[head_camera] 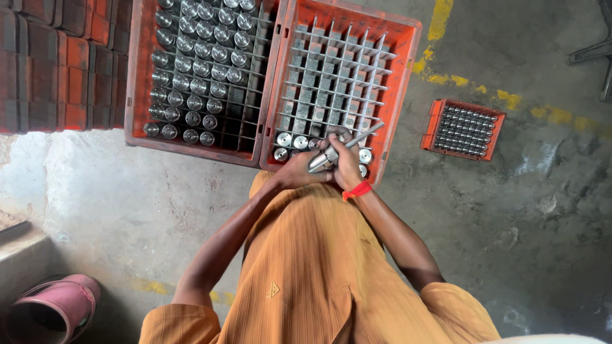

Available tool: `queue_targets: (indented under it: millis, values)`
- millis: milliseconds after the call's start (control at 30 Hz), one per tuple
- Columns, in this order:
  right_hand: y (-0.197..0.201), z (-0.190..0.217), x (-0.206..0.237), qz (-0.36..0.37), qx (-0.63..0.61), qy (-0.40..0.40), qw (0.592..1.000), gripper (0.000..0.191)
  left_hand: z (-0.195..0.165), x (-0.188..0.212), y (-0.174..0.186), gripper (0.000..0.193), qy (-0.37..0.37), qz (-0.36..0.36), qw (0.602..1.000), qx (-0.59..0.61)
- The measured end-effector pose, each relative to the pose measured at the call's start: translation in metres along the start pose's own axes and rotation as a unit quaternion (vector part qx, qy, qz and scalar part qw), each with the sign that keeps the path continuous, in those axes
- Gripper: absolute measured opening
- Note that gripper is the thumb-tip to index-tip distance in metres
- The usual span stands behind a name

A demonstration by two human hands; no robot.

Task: The person transfers small cylindrical metal parts from one side of a red crate to the other, then moves the crate to a metal table and continues transferring parts into a second crate. The person handles the parts one by one and arranges them in rows within the crates.

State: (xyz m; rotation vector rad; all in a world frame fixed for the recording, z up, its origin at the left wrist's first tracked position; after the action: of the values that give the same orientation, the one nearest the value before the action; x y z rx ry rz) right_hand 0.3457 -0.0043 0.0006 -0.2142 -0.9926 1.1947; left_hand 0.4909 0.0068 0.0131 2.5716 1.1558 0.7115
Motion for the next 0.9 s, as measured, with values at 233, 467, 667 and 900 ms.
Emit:
queue_targets:
  millis: [233,467,667,900]
  values:
    - [0.051,0.049,-0.023,-0.073,-0.102,0.117,0.985,0.012,0.035,0.004,0.06,0.061,0.101,-0.173,0.93,-0.308]
    - [0.056,0.042,-0.008,-0.1,-0.112,0.097,0.984,0.012,0.049,0.001,0.07,0.052,-0.03,-0.269,0.884,-0.381]
    - [0.048,0.046,0.005,-0.064,-0.333,0.009,0.941,0.029,0.079,0.006,0.191,0.04,0.128,-0.389,0.82,-0.399]
    - [0.04,0.01,-0.004,-0.017,-0.156,-0.079,0.984,0.03,0.073,-0.023,0.23,0.051,0.093,-0.326,0.825,-0.452]
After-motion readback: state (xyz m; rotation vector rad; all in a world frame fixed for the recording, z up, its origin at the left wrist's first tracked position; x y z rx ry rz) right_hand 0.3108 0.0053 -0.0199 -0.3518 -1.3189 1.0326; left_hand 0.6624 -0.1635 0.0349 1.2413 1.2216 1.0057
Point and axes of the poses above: each hand's wrist, its own x-axis away from the middle knuckle, its own y-axis out of the back of the hand, z = x × y, the point moved 5 cm from there along -x, towards the middle knuckle, and after that the axes turned 14 degrees about -x, right-handed, at the moved point
